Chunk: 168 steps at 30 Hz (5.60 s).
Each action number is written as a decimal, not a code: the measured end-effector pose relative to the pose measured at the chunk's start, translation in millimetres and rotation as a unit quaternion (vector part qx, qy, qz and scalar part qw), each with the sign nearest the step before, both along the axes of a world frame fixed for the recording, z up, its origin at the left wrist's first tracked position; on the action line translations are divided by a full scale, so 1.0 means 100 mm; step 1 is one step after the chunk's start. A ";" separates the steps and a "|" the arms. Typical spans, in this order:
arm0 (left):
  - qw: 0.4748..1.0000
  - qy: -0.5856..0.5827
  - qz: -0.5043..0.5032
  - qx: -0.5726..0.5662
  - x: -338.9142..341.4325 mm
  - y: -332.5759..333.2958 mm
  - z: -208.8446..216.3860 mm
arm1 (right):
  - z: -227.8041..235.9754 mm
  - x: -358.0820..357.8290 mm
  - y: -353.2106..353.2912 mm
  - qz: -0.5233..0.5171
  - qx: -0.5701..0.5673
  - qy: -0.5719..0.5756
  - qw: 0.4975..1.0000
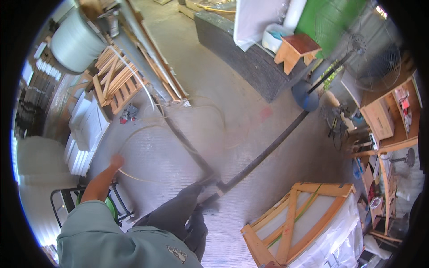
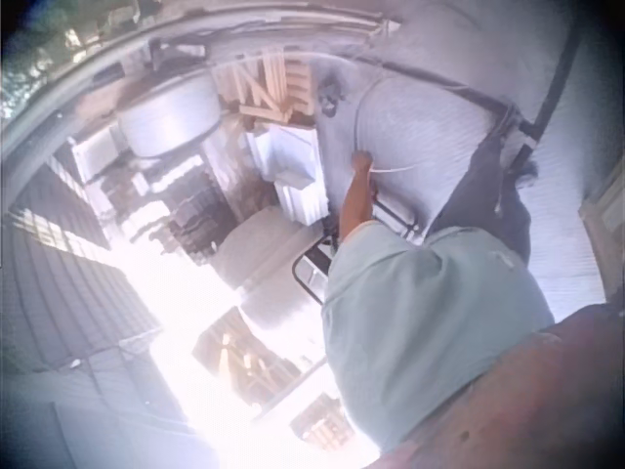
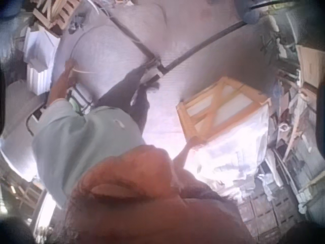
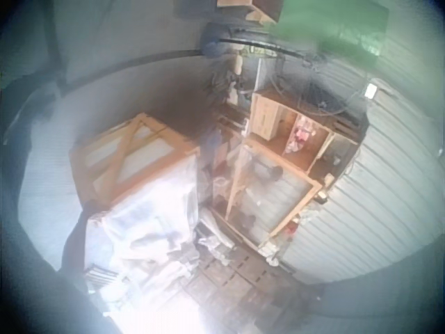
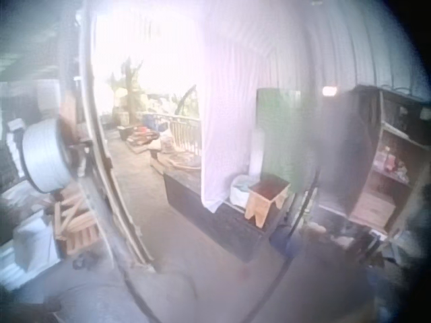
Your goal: The person secures a pallet of white tiles wrapped in plastic using a pneumatic nail gun and a green strapping tool. They drive nails into the wooden frame, then apply and tension plastic straps around the pallet, cutting the excess strap after each pass.
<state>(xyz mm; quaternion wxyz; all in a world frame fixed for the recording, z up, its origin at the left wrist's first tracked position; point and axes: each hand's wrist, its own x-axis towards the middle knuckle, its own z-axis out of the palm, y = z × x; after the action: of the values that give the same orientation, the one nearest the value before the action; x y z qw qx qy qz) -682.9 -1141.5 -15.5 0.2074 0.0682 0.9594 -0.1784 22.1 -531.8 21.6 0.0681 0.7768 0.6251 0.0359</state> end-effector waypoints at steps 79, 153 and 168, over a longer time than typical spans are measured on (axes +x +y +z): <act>0.903 -0.388 -0.059 0.173 1.21 5.33 -0.19 | -0.32 0.29 1.01 -0.061 -0.101 0.871 0.477; 0.482 -0.722 -0.485 -0.107 6.82 17.31 1.20 | 1.09 0.76 9.47 -0.401 0.213 0.799 0.394; 0.485 -0.738 -0.465 -0.062 9.33 18.04 1.49 | 1.30 3.26 10.27 -0.384 0.219 0.790 0.424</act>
<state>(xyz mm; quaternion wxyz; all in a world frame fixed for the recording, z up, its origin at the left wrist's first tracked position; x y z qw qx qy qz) 249.7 662.9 133.0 0.7300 0.5978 0.2698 -0.1923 348.2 495.3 151.6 -0.6217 0.6127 0.0133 -0.4878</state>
